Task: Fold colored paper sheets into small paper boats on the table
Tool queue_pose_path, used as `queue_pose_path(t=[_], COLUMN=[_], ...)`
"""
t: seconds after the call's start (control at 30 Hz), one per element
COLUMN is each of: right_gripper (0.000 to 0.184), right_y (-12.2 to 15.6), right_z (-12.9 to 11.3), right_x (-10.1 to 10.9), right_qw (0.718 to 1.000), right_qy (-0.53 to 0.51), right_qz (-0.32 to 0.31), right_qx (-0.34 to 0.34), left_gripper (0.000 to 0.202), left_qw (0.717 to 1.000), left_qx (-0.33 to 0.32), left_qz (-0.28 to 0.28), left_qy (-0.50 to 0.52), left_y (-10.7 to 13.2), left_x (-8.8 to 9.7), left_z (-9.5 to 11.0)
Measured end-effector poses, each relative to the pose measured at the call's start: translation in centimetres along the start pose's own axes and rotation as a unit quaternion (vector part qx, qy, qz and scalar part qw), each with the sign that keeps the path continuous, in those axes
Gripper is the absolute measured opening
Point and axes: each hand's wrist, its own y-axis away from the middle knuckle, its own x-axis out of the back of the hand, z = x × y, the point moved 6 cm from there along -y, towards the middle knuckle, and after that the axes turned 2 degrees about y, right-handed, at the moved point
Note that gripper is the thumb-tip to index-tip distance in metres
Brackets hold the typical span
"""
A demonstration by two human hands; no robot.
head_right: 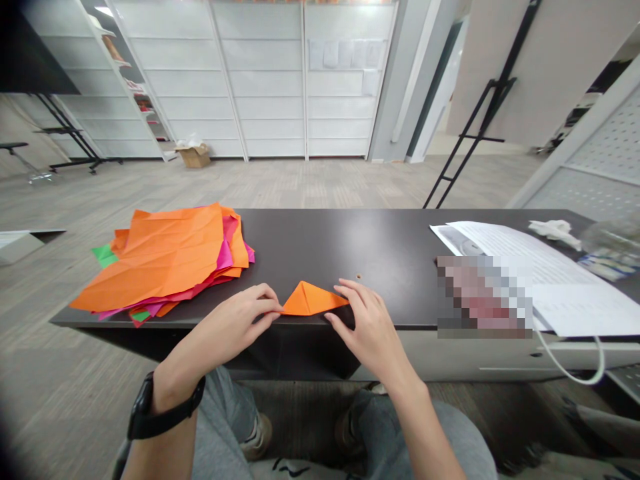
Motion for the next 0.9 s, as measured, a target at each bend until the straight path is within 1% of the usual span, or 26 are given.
queue_pose_path(t=[0.07, 0.13, 0.2, 0.27, 0.3, 0.43, 0.63, 0.73, 0.9], right_gripper=[0.035, 0.028, 0.022, 0.022, 0.023, 0.024, 0.026, 0.025, 0.024], right_y=[-0.1, -0.2, -0.3, -0.3, -0.3, -0.1, 0.1, -0.1, -0.4], right_z=[-0.8, -1.5, -2.0, -2.3, -2.4, -2.4, -2.0, -2.2, -3.0], right_x=[0.1, 0.1, 0.1, 0.2, 0.2, 0.1, -0.3, -0.2, 0.7], right_qw=[1.000, 0.999, 0.999, 0.998, 0.997, 0.991, 0.977, 0.972, 0.977], right_qy=[-0.009, -0.020, -0.035, -0.057, -0.070, -0.122, -0.178, -0.206, -0.201], right_qz=[-0.007, -0.018, -0.024, -0.022, -0.021, -0.025, -0.036, -0.035, 0.012], right_qx=[0.023, 0.030, 0.018, -0.004, -0.015, -0.055, -0.112, -0.106, -0.065], left_gripper=[0.026, 0.026, 0.023, 0.018, 0.015, 0.010, 0.013, 0.013, 0.015], left_qw=[1.000, 0.997, 0.990, 0.981, 0.977, 0.967, 0.953, 0.947, 0.939], left_qx=[-0.006, -0.013, -0.019, -0.025, -0.028, -0.041, -0.051, -0.052, -0.081], left_qz=[0.025, 0.067, 0.123, 0.171, 0.187, 0.207, 0.223, 0.234, 0.240], left_qy=[0.011, 0.032, 0.061, 0.090, 0.103, 0.146, 0.200, 0.214, 0.234], left_y=[-0.1, -0.1, 0.0, 0.1, 0.1, 0.0, 0.0, 0.0, -0.1], left_x=[0.4, 1.0, 1.6, 2.1, 2.2, 2.6, 2.8, 2.8, 2.7], left_z=[0.2, 0.4, 0.5, 0.5, 0.5, 0.9, 1.3, 1.3, 1.8])
